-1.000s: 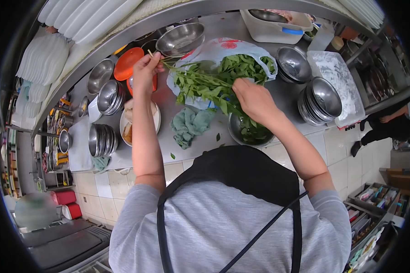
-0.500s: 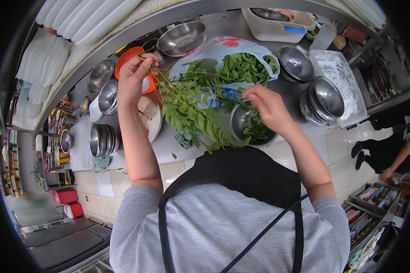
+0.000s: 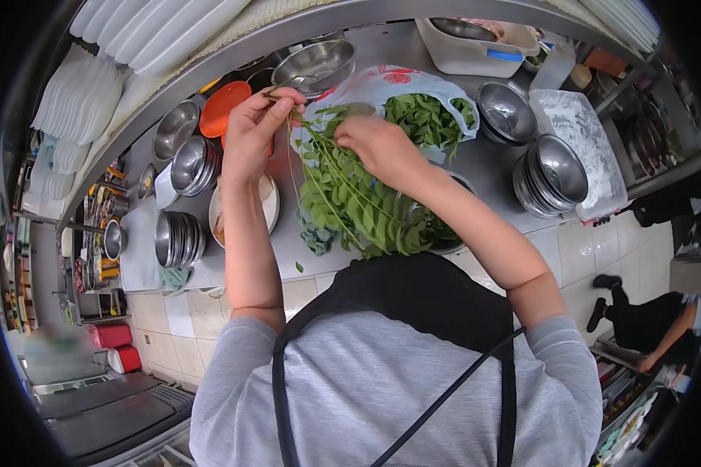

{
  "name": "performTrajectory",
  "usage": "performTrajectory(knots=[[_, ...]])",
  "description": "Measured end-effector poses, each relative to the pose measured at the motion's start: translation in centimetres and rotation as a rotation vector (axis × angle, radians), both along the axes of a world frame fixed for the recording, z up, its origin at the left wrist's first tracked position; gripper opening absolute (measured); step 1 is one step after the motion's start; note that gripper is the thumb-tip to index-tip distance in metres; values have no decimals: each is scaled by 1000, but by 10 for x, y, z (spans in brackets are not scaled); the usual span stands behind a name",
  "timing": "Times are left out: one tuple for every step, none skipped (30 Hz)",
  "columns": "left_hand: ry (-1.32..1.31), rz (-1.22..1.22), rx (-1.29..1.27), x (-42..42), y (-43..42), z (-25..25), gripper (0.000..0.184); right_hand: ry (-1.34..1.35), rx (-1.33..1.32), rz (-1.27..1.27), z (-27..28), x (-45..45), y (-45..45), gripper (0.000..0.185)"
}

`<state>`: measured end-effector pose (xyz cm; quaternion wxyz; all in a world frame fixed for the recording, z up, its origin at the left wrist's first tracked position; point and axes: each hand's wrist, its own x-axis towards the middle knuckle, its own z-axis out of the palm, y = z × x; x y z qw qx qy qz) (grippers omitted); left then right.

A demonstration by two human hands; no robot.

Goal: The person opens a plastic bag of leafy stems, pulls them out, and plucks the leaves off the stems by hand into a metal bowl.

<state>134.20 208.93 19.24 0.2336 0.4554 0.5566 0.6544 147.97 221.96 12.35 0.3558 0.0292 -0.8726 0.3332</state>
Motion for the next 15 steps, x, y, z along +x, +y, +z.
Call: performTrajectory(knots=[[-4, 0, 8, 1, 1, 0, 16, -1, 1, 1, 0, -1, 0, 12], [-5, 0, 9, 0, 1, -2, 16, -13, 44, -10, 0, -1, -1, 12], [-7, 1, 5, -3, 3, -4, 16, -25, 86, -21, 2, -1, -1, 13], [-9, 1, 1, -6, 4, -7, 16, -25, 86, -21, 3, 0, -2, 13], [-9, 1, 1, -10, 5, -10, 16, -112, 114, -48, 7, 3, -3, 14], [-60, 61, -7, -16, 6, -14, 16, -199, 142, -76, 8, 4, -4, 15], [-112, 121, -15, -23, 5, -19, 16, -199, 142, -76, 7, 6, -3, 15], [-112, 121, -15, -33, 3, -25, 16, -233, 133, -82, 4, 8, -1, 15], [-176, 133, 24, -45, 0, -33, 16, -267, 124, -91, 2, 11, 2, 16], [-241, 145, 62, -56, -4, -40, 16, -268, 123, -95, 1, 16, 4, 16], [-260, 173, 87, -65, -7, -46, 14, -308, 89, -84, -1, 21, 5, 16], [-262, 171, 87, -76, -12, -51, 14, -348, 55, -71, -2, 28, 7, 16], [-287, 223, 112, -88, -17, -55, 14, -350, 55, -72, -3, 38, 9, 16], [-312, 275, 136, -100, -22, -60, 14, -390, -66, -42, -4, 49, 11, 17], [-339, 223, 161, -111, -26, -67, 12, -429, -188, -11, -5, 62, 12, 18]])
